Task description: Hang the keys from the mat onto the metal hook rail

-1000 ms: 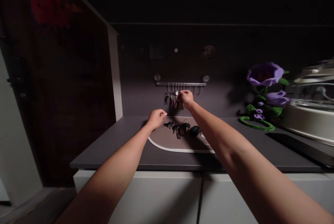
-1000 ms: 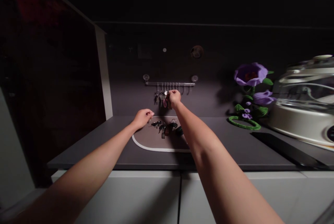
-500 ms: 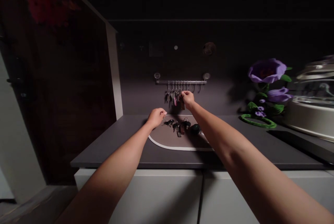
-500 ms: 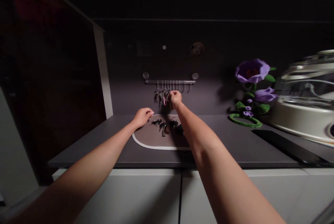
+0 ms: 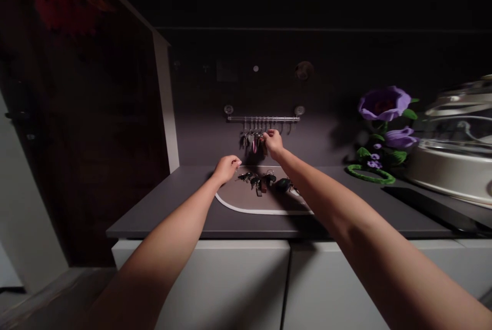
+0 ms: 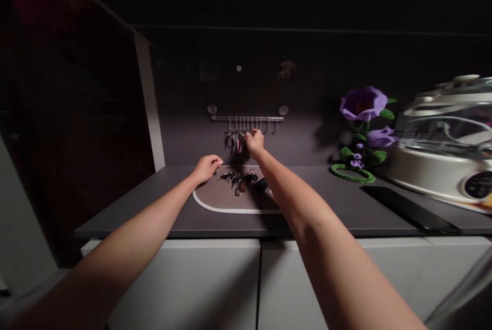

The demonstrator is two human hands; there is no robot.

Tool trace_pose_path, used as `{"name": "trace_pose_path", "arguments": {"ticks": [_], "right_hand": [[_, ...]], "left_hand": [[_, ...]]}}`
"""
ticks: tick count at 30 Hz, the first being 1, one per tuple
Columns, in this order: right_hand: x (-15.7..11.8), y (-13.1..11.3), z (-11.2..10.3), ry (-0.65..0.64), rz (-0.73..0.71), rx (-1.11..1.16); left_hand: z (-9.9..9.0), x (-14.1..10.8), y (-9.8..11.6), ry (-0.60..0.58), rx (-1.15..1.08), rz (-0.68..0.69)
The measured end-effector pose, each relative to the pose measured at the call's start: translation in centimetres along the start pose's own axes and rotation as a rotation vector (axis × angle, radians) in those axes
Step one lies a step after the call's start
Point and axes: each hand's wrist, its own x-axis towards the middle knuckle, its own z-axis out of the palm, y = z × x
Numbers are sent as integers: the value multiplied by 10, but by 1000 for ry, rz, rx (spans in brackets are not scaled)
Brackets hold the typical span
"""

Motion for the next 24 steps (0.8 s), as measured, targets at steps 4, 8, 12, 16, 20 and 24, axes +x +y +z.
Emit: {"name": "trace_pose_path", "arguments": {"ticks": [4,8,12,16,20,24], "right_hand": [[-11,-13,-4,14,-52,-33],[-32,-22,-10,-45,-110,6],[-60,-22,-14,-141,-134,31],[-85,-8,-17,-283,-166,-22],[-102,3,-23,-400,-248,-195],[-107,6,-25,-479,-371,-375]], "left_hand": [[0,1,-3,1,1,14],[0,0,-3,-11,3,22],[-1,-1,-1,-41,17,19],[-1,-3,-1,-84,39,15],[0,-4,-4,-125,141,60],[3,-4,-10,-167,230,90]]}}
